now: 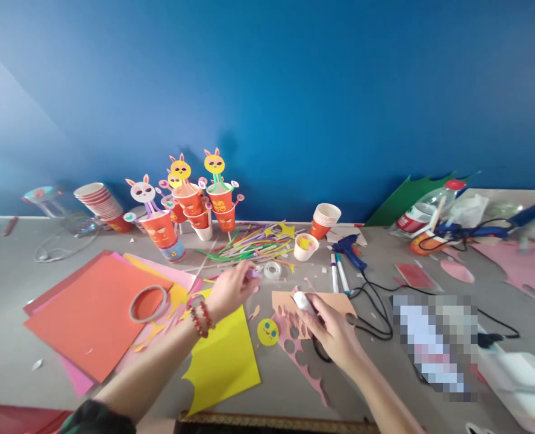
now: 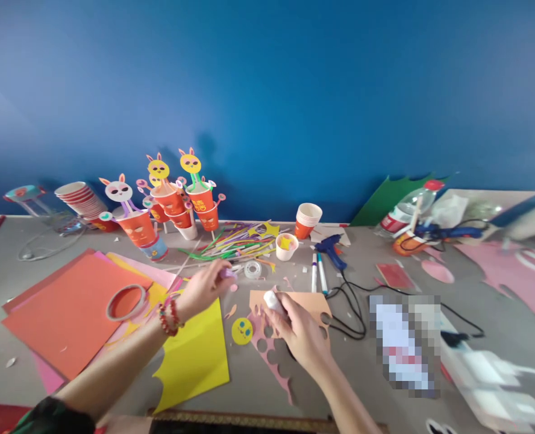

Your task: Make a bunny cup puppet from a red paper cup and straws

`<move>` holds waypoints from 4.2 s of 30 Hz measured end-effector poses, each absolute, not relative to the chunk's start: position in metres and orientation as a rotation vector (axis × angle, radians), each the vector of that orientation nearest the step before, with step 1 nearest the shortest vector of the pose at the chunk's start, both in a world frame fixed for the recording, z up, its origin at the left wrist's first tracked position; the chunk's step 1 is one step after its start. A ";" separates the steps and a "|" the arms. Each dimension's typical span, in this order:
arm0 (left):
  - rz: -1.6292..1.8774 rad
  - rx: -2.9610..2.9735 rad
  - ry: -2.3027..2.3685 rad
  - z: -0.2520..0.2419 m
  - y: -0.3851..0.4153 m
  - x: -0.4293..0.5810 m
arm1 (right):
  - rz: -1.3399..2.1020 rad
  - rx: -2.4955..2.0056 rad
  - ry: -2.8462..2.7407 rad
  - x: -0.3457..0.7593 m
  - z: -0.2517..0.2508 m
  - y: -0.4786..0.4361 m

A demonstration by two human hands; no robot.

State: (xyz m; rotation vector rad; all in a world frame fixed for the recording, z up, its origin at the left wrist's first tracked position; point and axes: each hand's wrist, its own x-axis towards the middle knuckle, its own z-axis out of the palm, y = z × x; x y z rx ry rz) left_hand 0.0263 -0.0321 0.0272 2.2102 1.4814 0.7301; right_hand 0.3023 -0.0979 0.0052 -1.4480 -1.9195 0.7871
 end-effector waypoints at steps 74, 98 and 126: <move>0.955 1.597 1.242 0.016 -0.121 0.051 | 0.899 -1.091 -1.688 0.254 0.032 -0.128; 1.246 2.125 1.320 0.017 -0.127 0.059 | 0.164 -1.002 -1.865 0.245 0.050 -0.144; 1.227 2.061 1.182 0.010 -0.125 0.063 | 0.429 -0.941 -1.801 0.239 0.046 -0.127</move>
